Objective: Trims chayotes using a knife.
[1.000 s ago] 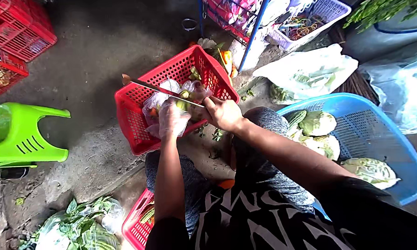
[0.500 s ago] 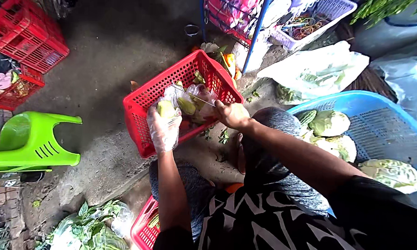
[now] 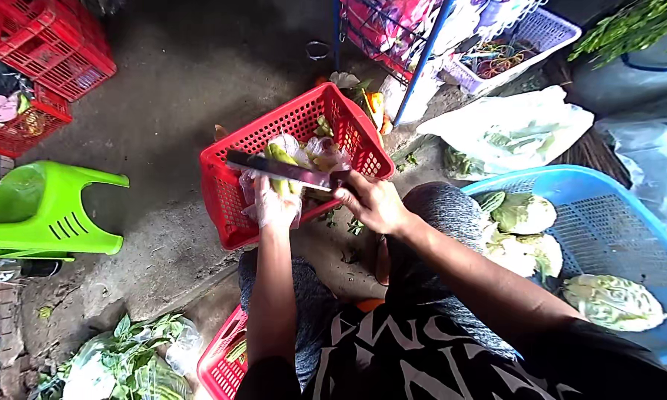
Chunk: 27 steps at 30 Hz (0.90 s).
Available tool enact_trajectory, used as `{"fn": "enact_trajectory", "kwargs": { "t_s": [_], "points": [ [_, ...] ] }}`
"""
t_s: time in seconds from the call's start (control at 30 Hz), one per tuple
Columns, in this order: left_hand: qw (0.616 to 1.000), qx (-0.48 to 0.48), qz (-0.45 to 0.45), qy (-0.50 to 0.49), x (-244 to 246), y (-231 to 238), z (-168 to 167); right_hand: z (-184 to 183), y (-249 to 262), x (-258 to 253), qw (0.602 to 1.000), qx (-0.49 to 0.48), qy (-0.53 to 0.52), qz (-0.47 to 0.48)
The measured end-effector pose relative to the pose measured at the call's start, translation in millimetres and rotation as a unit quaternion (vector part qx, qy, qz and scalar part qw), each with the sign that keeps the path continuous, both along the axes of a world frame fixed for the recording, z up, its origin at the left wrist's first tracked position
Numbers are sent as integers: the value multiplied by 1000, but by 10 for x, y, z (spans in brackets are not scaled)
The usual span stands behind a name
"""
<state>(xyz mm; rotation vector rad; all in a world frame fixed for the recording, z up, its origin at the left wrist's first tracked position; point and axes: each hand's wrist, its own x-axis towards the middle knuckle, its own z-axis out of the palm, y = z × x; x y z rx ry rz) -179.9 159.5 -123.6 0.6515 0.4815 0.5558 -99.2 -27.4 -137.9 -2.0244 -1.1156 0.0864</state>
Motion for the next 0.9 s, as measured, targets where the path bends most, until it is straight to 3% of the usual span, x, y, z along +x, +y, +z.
{"fn": "enact_trajectory", "kwargs": {
  "t_s": [0.13,0.23,0.3,0.4,0.5,0.6,0.67,0.9],
  "points": [
    [998,45,-19,26,2,-59,-84,-73,162,-102,980,69,-180,40],
    [992,120,-34,18,5,18,-192,-125,244,-86,965,71,-249,45],
    [995,94,-45,8,-14,7,-184,-205,282,-19,956,89,-276,47],
    [998,-27,-5,50,4,-102,-55,-323,243,164,972,90,-217,17],
    [994,-31,-8,105,32,-78,64,-270,133,353,991,44,-123,-41],
    [995,-15,18,99,19,-82,-66,-104,168,144,982,70,-174,3],
    [998,-15,-12,55,3,-54,-137,-73,266,-25,972,97,-212,43],
    [997,-44,30,53,31,-54,-142,-372,374,146,966,117,-226,51]
  ]
}}
